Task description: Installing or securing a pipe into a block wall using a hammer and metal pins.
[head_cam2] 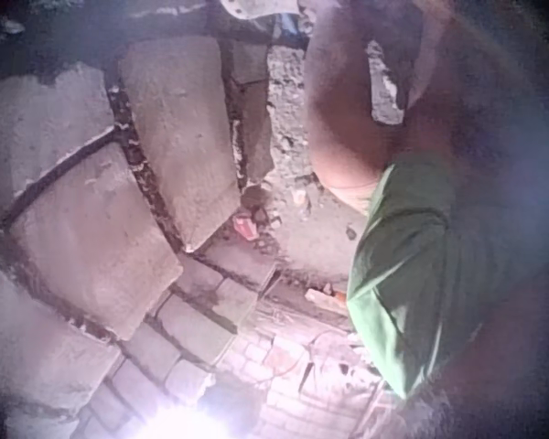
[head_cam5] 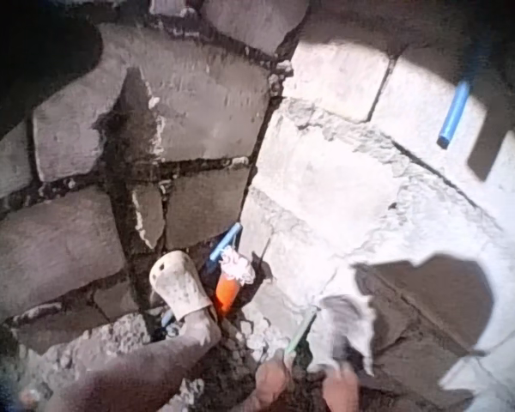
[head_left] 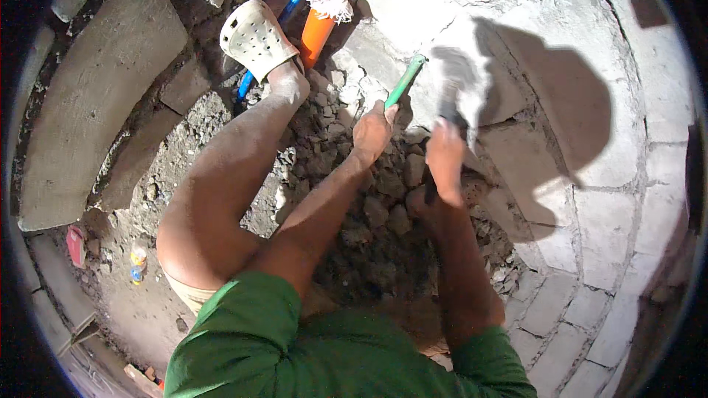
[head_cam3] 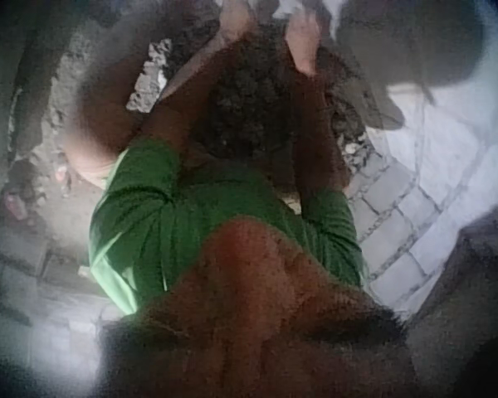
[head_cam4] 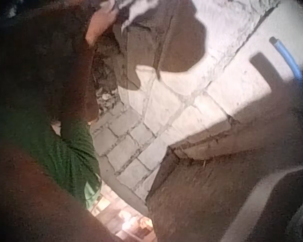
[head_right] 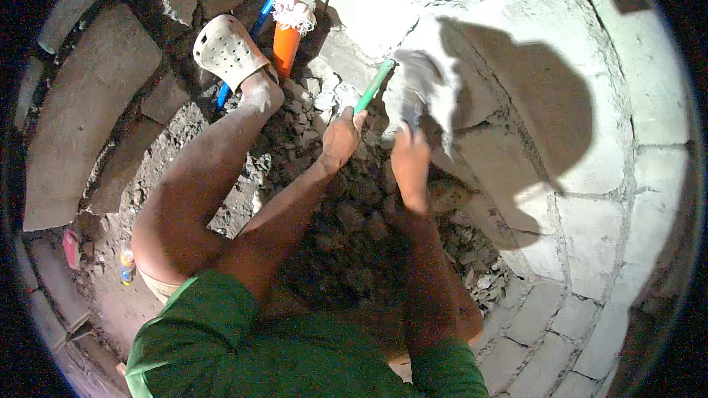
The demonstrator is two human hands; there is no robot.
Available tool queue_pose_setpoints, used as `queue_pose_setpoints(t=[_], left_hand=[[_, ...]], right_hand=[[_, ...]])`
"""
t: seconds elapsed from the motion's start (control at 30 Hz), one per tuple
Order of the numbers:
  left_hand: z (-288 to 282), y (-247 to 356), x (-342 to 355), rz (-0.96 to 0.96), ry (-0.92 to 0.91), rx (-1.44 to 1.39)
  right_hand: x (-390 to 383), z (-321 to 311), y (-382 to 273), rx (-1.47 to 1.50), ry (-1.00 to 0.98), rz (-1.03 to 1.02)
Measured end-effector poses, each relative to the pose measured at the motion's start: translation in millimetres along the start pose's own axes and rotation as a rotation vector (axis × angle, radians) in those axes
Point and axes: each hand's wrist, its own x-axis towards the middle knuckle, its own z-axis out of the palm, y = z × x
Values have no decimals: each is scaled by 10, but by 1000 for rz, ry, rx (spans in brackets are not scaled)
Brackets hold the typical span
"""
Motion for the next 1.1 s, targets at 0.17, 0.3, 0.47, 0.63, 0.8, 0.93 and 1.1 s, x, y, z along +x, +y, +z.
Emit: queue_pose_setpoints(t=[0.17, 0.3, 0.47, 0.63, 0.8, 0.93, 1.1], left_hand=[[52, -239, -22, -71, -53, -33], [59, -237, 32, -124, -95, -101], [-386, -952, 316, 189, 193, 22], [-236, -914, 337, 80, 370, -360], [86, -487, -209, -203, -97, -626], [16, -423, -118, -222, -180, -588], [61, -456, 105, -182, -157, -470]], right_hand=[[-194, 53, 126, 387, -369, 741], [-919, 77, 684, -197, 103, -504], [-1820, -329, 647, 23, -421, 416], [-2681, -133, 1279, 330, -347, 587], [-2412, -485, 484, 413, -599, 1028], [-2405, -377, 401, 423, -541, 751], [-2021, -387, 255, 352, -598, 821]])
